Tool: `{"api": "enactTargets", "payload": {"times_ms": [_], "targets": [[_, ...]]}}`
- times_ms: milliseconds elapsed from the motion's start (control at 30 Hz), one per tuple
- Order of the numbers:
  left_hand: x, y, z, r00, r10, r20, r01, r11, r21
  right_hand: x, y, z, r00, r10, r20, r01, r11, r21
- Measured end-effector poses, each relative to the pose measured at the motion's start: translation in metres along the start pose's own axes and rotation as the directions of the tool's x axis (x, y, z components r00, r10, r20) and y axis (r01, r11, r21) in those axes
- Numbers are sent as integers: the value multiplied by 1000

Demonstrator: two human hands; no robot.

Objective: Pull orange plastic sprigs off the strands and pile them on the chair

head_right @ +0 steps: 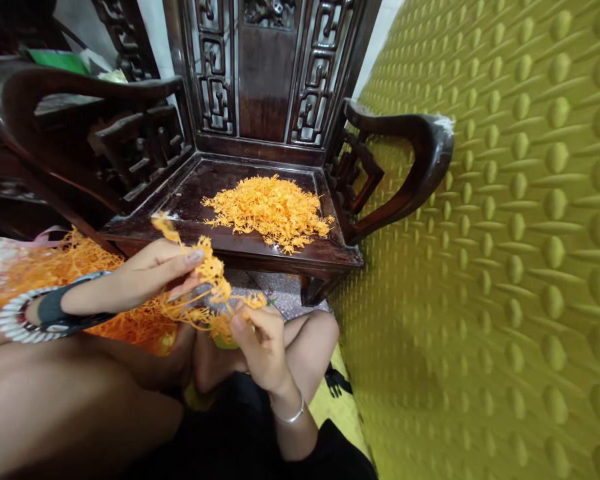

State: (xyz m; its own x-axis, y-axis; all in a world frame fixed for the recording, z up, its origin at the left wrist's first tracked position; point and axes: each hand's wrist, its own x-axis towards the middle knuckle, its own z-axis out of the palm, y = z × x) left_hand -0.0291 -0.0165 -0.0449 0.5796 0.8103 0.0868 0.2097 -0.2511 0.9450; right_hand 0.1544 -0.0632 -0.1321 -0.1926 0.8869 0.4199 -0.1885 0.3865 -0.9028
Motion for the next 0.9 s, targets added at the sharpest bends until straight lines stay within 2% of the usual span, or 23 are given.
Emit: {"api": "enactTargets", "payload": {"times_ms": [67, 100, 133, 167, 200, 233, 267, 333, 367, 433, 500, 567, 600, 700, 767, 900], "targets": [[-3, 8, -8, 997, 39, -68, -46, 994, -98, -18, 4, -10, 997, -48, -66, 59, 982, 179], [-6, 12, -13, 981, 68, -183, -101, 978, -180, -27, 5, -18, 988, -88, -127, 120, 953, 276], [-9, 16, -18, 949, 67, -309, -155, 950, -272, -34, 4, -28, 971, -138, -197, 203, 910, 361], [-12, 19, -23, 897, 94, -432, -244, 920, -307, -38, 2, -40, 950, -182, -253, 276, 867, 415], [-16, 21, -27, 850, 130, -510, -302, 914, -270, -40, -1, -52, 940, -205, -274, 311, 845, 435], [-19, 22, -28, 868, 147, -475, -268, 943, -198, -38, -4, -63, 941, -209, -267, 310, 848, 430], [-22, 22, -28, 908, 171, -382, -236, 963, -129, -33, -6, -74, 948, -197, -249, 286, 869, 403], [-23, 20, -22, 985, 121, -124, -118, 993, 31, -13, -6, -90, 970, -145, -195, 196, 941, 276], [-22, 18, -19, 997, 79, -5, -78, 992, 96, 0, -4, -96, 975, -130, -179, 167, 963, 210], [-18, 15, -13, 989, -1, 146, -24, 985, 171, 30, 4, -104, 973, -149, -177, 166, 982, 87], [-14, 11, -12, 983, -25, 182, -6, 986, 168, 59, 14, -111, 966, -169, -196, 156, 984, -84], [-13, 7, -13, 989, -29, 145, 11, 992, 127, 84, 24, -121, 951, -193, -241, 105, 936, -337], [-13, 5, -15, 992, -32, 118, 20, 995, 102, 94, 28, -126, 943, -209, -259, 65, 878, -475], [-14, -2, -17, 995, -56, 84, 56, 998, -8, 115, 42, -143, 927, -287, -243, -20, 607, -794], [-13, -6, -17, 992, -74, 99, 84, 992, -96, 124, 53, -152, 929, -312, -201, -24, 489, -872], [-8, -8, -15, 988, -82, 132, 109, 972, -207, 131, 76, -161, 945, -291, -149, 6, 470, -883]]}}
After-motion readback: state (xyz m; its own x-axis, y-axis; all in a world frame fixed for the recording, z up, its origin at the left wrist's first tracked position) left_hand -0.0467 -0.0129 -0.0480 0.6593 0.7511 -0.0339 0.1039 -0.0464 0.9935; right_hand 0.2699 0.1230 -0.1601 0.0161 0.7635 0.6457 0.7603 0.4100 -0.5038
